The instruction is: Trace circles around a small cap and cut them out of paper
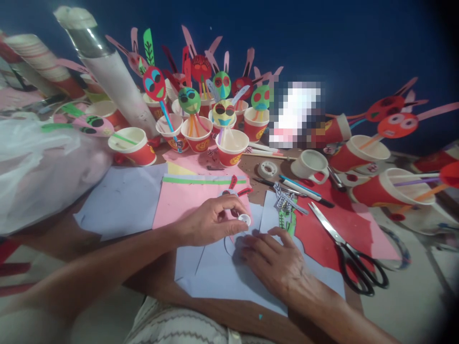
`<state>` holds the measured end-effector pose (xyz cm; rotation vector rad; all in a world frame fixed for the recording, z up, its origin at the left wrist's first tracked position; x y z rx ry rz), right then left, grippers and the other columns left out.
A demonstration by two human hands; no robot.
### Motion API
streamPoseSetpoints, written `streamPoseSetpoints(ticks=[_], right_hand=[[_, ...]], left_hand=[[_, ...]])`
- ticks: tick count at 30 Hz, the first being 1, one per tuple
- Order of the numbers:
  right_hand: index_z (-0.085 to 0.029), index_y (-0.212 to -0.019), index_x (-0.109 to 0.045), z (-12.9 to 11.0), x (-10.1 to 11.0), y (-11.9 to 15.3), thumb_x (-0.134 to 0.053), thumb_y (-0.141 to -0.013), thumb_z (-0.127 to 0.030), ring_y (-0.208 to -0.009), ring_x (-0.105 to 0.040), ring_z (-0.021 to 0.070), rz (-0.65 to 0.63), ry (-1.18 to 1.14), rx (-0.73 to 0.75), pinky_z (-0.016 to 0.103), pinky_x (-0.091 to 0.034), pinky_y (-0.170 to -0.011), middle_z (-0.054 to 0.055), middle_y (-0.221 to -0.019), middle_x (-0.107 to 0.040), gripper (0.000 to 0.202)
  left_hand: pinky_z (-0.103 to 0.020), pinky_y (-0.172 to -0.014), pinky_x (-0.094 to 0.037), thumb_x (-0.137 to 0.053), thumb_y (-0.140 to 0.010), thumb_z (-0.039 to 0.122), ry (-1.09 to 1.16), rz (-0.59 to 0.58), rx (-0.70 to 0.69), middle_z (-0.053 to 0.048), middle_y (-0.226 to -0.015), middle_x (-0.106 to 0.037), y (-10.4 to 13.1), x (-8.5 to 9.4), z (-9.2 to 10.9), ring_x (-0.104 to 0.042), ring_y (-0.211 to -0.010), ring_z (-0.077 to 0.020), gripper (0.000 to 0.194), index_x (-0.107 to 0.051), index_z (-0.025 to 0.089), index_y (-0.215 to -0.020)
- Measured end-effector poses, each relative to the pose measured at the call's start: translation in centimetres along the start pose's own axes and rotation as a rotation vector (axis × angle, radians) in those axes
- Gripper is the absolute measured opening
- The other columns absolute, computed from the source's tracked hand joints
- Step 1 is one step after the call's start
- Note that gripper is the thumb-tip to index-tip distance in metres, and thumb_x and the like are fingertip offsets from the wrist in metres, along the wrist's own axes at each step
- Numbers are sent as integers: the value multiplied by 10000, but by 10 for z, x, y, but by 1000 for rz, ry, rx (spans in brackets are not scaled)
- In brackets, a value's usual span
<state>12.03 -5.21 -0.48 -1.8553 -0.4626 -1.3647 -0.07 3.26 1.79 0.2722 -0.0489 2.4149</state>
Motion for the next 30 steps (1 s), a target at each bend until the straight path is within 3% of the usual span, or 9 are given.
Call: streamPoseSetpoints(ticks=[4,11,18,22,26,30], right_hand=[[-193,-1003,-628,-3,0,6,-556,-838,-131,-1035,-569,226,-56,-15,-13,472,-297,-963,53,-1171,-651,191],[-219,-1028,-632,-14,-1,23,-571,-828,-142,-1052,-557,234,-73,-45,-35,494,-249,-1013,25,-1185,-648,223],[-221,-994,-635,-12,6,23,-574,-836,-154,-1042,-561,206,-30,-124,-62,469,-255,-1013,-8,-1184,-649,183],[-231,-937,-645,-1,18,21,-567,-848,-179,-975,-590,181,20,-113,-101,447,-279,-988,-17,-1088,-690,129],[-218,-889,-664,16,31,18,-533,-855,-136,-831,-615,171,80,-79,-190,387,-359,-856,17,-908,-714,159],[-224,-886,-678,25,26,12,-530,-840,-113,-729,-582,173,45,-7,-229,375,-355,-784,26,-810,-680,190]], left_hand=[[-233,-639,-389,-586,-817,285,-2,1,-4,-29,-907,-562,0,0,0,-504,-797,-122,134,-580,171,-887],[-230,-635,-405,-596,-809,289,37,-3,-2,-22,-898,-540,-1,-1,-1,-486,-746,-105,144,-583,165,-881],[-225,-642,-391,-597,-808,282,16,10,-9,-30,-903,-553,0,-1,-1,-493,-788,-116,140,-587,162,-879],[-226,-640,-388,-595,-808,294,10,8,-2,-38,-911,-552,0,0,-2,-497,-794,-122,149,-586,164,-880],[-227,-639,-389,-592,-812,311,19,-7,-2,-35,-920,-531,0,-1,-3,-486,-775,-116,159,-586,170,-885],[-228,-635,-393,-593,-810,309,14,-5,7,-33,-910,-521,1,-1,-4,-476,-758,-114,154,-588,173,-882]])
Point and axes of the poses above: each hand's wrist, its own y-axis away from the middle knuckle, its own x-axis out of the back of the hand, z = x × y, the point moved 6 cm from there along -y, towards the middle knuckle
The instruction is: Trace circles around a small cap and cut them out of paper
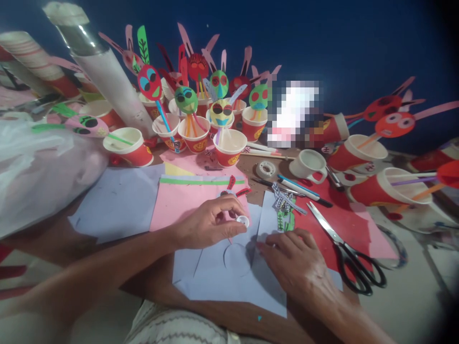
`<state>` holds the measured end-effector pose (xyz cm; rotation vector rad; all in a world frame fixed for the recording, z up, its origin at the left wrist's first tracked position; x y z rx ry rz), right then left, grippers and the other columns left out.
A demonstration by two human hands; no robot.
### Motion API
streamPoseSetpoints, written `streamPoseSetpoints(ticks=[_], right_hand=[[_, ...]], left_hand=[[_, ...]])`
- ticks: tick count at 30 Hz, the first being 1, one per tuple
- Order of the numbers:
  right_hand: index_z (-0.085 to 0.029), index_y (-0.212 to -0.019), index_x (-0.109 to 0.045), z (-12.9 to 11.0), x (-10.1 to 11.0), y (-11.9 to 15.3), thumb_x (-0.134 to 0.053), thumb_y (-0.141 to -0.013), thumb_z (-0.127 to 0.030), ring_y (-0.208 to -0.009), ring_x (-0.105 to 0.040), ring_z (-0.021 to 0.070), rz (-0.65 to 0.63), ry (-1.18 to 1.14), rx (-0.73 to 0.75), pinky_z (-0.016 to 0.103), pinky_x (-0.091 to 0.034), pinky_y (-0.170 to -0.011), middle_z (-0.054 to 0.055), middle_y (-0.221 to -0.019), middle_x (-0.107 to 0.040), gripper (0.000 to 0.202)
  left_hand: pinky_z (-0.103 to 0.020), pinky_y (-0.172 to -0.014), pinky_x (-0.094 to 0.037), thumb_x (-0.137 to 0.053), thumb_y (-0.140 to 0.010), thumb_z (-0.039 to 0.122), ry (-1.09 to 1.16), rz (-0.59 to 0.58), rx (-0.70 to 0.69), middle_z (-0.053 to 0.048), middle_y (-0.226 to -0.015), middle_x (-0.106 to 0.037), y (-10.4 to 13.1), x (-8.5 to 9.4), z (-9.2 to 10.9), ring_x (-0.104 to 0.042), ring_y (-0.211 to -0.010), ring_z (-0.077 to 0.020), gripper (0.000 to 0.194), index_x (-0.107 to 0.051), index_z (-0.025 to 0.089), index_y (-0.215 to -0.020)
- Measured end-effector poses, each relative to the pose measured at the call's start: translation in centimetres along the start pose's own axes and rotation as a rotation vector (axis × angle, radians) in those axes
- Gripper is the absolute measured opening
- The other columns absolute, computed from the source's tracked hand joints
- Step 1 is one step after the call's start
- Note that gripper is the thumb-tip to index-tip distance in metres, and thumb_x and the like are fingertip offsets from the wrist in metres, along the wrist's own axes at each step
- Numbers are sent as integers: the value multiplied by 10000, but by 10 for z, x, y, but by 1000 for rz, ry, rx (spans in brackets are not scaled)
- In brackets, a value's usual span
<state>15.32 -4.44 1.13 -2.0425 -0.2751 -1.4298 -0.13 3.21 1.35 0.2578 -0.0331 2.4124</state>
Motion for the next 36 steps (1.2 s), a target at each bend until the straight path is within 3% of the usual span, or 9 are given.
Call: streamPoseSetpoints(ticks=[10,20,29,36], right_hand=[[-241,-968,-673,-3,-18,-5,-465,-872,-142,-717,-521,204,-108,82,30,394,-336,-755,48,-797,-650,249],[-199,-842,-672,-1,-3,-7,-496,-833,-109,-715,-547,185,6,-72,-19,375,-347,-740,41,-761,-647,198],[-185,-769,-646,0,-10,-14,-530,-845,-193,-674,-536,189,-66,-78,-100,348,-332,-686,31,-712,-619,138],[-174,-639,-574,-4,-21,-19,-449,-837,-117,-601,-491,170,-90,14,-152,320,-280,-628,26,-609,-547,241]], left_hand=[[-222,-638,-393,-592,-813,286,1,0,-19,-32,-904,-525,0,0,3,-495,-795,-119,138,-583,167,-882],[-227,-645,-393,-588,-815,305,-2,-4,-9,-36,-911,-531,0,0,1,-494,-800,-125,148,-583,174,-884],[-216,-630,-382,-594,-816,284,-6,-12,0,-20,-905,-517,0,0,2,-475,-755,-104,130,-578,174,-882],[-222,-622,-387,-582,-823,301,18,-17,30,-13,-894,-507,1,-1,-1,-458,-704,-96,134,-576,182,-885]])
Point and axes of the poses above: each hand's wrist, its own y-axis away from the middle knuckle, its own x-axis out of the back of the hand, z = x × y, the point moved 6 cm from there along -y, towards the middle knuckle
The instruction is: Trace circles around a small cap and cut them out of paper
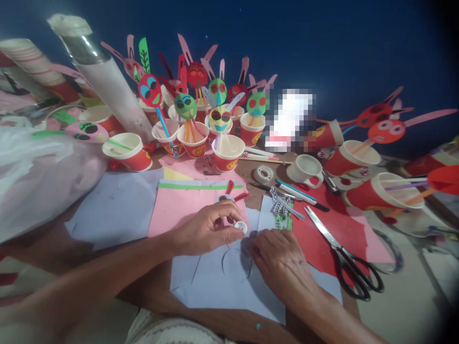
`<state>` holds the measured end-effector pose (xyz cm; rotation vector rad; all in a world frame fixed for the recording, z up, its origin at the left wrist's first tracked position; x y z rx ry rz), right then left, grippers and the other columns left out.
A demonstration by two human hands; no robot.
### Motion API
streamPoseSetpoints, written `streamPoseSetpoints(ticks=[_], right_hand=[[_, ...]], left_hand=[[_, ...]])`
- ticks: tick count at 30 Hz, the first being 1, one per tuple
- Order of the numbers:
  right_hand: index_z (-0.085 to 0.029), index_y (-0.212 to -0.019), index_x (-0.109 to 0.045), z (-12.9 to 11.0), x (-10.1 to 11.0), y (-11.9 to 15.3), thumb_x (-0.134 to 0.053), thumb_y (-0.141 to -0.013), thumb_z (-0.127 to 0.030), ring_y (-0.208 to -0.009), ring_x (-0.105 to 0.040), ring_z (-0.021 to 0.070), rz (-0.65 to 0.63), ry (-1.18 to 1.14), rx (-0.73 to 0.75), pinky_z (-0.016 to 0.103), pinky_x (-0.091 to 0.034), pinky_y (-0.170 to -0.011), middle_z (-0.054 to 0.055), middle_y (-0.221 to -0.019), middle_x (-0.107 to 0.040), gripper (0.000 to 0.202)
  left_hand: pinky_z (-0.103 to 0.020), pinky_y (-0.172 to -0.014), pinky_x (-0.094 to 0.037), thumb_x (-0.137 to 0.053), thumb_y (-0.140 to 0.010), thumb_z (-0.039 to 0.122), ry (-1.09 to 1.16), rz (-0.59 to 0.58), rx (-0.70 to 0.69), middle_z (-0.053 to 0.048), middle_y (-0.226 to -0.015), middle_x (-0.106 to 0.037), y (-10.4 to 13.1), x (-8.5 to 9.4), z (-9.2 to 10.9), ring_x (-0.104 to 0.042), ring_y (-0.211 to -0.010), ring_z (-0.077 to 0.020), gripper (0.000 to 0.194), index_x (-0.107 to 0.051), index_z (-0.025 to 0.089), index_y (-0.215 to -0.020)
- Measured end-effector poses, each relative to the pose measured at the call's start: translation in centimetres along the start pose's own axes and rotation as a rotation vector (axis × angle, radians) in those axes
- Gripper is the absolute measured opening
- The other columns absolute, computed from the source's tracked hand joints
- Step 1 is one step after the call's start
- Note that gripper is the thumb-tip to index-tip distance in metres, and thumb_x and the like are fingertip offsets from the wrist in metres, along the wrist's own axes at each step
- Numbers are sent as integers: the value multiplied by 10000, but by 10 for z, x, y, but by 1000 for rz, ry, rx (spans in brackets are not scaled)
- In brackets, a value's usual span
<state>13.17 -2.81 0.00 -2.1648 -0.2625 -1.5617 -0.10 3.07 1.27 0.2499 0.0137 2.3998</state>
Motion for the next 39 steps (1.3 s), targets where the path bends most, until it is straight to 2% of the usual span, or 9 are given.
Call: streamPoseSetpoints(ticks=[7,9,12,13,15,20,30,34,39], right_hand=[[-174,-664,-555,-5,13,15,-386,-876,-122,-599,-479,175,7,-59,-4,332,-309,-645,34,-624,-537,276],[-178,-646,-555,-4,20,26,-388,-862,-87,-588,-492,174,-114,-41,56,317,-315,-610,34,-620,-556,288],[-211,-646,-585,-4,24,44,-535,-824,-140,-604,-559,161,-524,-169,165,272,-350,-569,-13,-628,-624,198],[-224,-676,-603,-1,26,49,-596,-807,-173,-608,-580,146,-656,-230,112,252,-371,-574,-37,-648,-648,141],[-257,-721,-623,7,33,48,-625,-804,-194,-653,-611,128,-737,-318,14,226,-400,-612,-72,-699,-675,104],[-253,-755,-627,42,43,23,-552,-849,-197,-647,-615,121,-497,-260,-220,223,-413,-598,-64,-700,-664,133],[-285,-882,-652,133,60,-5,-507,-875,-317,-757,-651,177,-101,149,-378,269,-441,-613,-32,-910,-693,149],[-258,-878,-654,148,57,-14,-515,-868,-289,-788,-645,194,-34,238,-371,273,-429,-593,-11,-909,-680,143],[-227,-873,-672,142,50,-25,-530,-863,-258,-835,-632,196,-10,263,-331,267,-431,-613,16,-878,-676,146]], left_hand=[[-213,-622,-376,-583,-821,266,20,4,4,-4,-917,-516,0,0,-1,-445,-701,-86,104,-570,186,-888],[-213,-626,-380,-586,-820,268,27,0,7,-3,-918,-517,0,0,-2,-445,-703,-86,107,-569,187,-887],[-222,-648,-392,-588,-818,278,33,1,7,-8,-923,-519,0,0,-4,-464,-745,-102,118,-572,192,-896],[-225,-653,-394,-588,-817,281,32,3,8,-9,-923,-519,0,0,-5,-468,-756,-107,120,-573,194,-898],[-227,-652,-393,-583,-819,278,19,6,17,-7,-921,-522,0,0,-5,-466,-744,-105,115,-575,199,-902],[-223,-645,-383,-570,-816,227,-12,33,17,0,-922,-525,0,0,0,-446,-703,-89,64,-579,190,-866],[-239,-664,-383,-560,-826,273,-43,26,85,14,-932,-532,1,0,-9,-453,-716,-99,91,-570,220,-899],[-240,-681,-387,-558,-828,270,-32,18,77,14,-921,-531,1,0,-7,-455,-733,-103,76,-567,216,-881],[-243,-685,-394,-552,-831,274,-35,12,81,6,-914,-530,1,-1,-6,-466,-751,-111,86,-569,213,-889]])
Point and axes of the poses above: each hand's wrist, its own y-axis away from the middle knuckle, its own x-axis out of the back of the hand, z = x × y, the point moved 6 cm from there along -y, towards the middle knuckle
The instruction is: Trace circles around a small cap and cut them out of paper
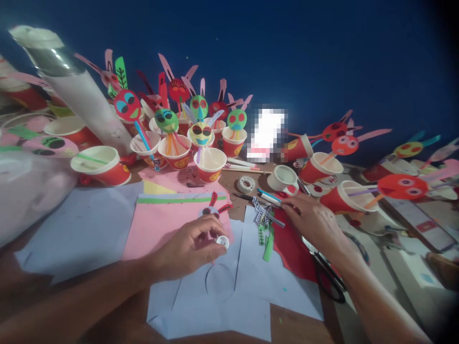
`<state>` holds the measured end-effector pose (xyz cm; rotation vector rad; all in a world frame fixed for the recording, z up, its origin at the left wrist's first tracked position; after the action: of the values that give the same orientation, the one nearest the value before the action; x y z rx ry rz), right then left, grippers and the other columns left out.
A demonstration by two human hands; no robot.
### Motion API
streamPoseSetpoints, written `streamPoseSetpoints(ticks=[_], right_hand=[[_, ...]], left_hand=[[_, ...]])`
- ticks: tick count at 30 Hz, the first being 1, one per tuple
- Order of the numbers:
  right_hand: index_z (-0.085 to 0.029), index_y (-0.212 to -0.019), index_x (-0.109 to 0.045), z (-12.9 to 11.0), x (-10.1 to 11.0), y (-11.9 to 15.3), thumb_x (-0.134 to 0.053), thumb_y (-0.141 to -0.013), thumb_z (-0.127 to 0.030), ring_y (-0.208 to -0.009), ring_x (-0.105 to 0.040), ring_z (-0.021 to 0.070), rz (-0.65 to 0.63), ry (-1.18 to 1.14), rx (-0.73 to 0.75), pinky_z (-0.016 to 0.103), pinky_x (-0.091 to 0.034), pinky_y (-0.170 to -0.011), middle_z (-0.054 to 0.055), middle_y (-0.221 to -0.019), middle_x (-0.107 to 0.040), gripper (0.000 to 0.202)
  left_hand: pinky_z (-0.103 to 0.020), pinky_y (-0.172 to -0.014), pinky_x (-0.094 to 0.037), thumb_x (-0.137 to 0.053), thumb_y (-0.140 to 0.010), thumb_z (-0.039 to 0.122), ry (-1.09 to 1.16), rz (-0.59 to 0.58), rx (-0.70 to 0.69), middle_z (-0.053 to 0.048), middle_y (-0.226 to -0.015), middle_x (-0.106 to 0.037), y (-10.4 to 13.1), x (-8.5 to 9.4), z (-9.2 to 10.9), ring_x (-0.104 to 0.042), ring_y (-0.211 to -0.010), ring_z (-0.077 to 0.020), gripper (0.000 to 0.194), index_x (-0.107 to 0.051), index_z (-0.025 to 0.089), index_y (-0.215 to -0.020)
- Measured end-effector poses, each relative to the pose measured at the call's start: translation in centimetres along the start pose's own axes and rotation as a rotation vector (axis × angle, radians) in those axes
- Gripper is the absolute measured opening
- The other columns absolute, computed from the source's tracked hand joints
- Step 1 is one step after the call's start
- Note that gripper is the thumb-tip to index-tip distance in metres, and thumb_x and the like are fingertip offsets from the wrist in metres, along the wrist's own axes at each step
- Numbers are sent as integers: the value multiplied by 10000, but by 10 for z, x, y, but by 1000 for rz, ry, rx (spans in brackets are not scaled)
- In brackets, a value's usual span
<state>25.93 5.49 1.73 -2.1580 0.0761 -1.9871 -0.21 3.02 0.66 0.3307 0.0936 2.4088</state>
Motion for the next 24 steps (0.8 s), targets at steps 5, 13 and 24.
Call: streamPoseSetpoints(ticks=[5,13,24], right_hand=[[-234,-877,-695,-14,-5,-5,-546,-864,-254,-817,-620,185,15,32,63,253,-421,-598,24,-853,-667,150],[-209,-874,-677,-28,-16,-8,-550,-853,-222,-819,-596,215,7,99,130,275,-419,-626,49,-796,-633,130],[-221,-944,-602,-20,19,9,-554,-838,-296,-722,-649,203,43,-247,-66,292,-469,-631,28,-820,-693,138]], left_hand=[[-241,-678,-393,-556,-825,261,6,6,-1,7,-914,-528,0,0,1,-456,-728,-103,79,-571,208,-882],[-230,-664,-401,-559,-817,245,22,-1,-5,7,-906,-520,0,0,3,-455,-711,-93,78,-576,199,-878],[-230,-678,-406,-590,-803,251,27,29,-60,-15,-909,-520,-1,2,9,-473,-776,-115,103,-597,193,-887]])
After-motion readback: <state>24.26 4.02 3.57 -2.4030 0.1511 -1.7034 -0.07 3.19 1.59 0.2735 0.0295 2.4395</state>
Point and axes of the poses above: each hand's wrist, its own y-axis away from the middle knuckle, its own x-axis out of the back of the hand, z = x × y, the point moved 6 cm from there along -y, towards the middle knuckle
